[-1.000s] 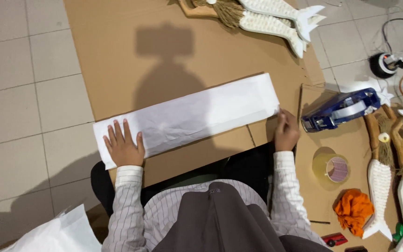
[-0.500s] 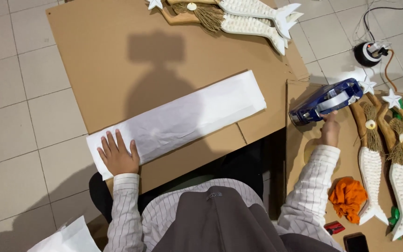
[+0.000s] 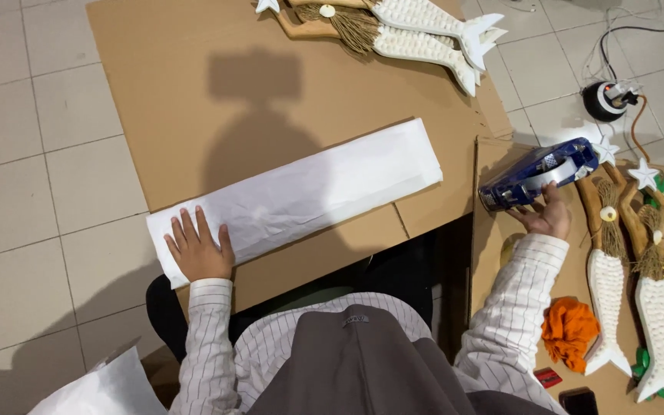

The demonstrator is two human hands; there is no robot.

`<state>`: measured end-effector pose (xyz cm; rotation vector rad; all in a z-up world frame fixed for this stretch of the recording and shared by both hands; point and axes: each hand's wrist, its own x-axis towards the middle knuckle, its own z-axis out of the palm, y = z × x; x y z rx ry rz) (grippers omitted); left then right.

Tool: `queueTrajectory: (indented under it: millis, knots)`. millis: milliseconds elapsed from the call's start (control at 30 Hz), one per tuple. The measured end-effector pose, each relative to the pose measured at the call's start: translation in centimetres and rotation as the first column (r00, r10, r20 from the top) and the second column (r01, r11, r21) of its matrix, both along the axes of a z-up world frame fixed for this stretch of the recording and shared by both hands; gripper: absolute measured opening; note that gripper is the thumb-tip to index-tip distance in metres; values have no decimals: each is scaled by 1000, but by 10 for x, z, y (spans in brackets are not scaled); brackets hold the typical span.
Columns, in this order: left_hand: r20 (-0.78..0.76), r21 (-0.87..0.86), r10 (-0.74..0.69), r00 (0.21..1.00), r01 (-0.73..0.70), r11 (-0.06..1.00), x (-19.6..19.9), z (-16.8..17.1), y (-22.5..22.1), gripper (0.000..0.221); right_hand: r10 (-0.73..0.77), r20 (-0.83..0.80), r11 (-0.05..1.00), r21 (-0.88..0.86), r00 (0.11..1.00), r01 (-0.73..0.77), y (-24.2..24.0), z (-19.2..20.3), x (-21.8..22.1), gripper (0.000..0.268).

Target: Wrapping decorative wooden mermaid figurines in white tissue paper for protection during shipping

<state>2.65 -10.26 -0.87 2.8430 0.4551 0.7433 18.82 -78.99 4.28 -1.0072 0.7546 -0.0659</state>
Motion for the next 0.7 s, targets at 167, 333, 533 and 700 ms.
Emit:
queueTrajectory:
  millis: [167, 333, 533, 700]
  knots:
    - [71, 113, 7, 997, -15, 994, 1, -8, 1, 61, -111, 132, 993, -22, 985, 115, -67, -100, 20, 39]
    - [95, 125, 6, 995, -17, 992, 4, -6, 1, 60, -344, 295, 930, -19, 891, 366, -43, -118, 12, 58]
    - [-95, 24, 50, 994, -48, 999, -1, 1, -3, 64, -495, 423, 832, -21, 759, 554, 48, -62, -18, 31]
    - [74, 96, 39, 996, -46, 994, 2, -1, -3, 58, -307, 515, 885, -156, 801, 439, 58, -64, -16, 23]
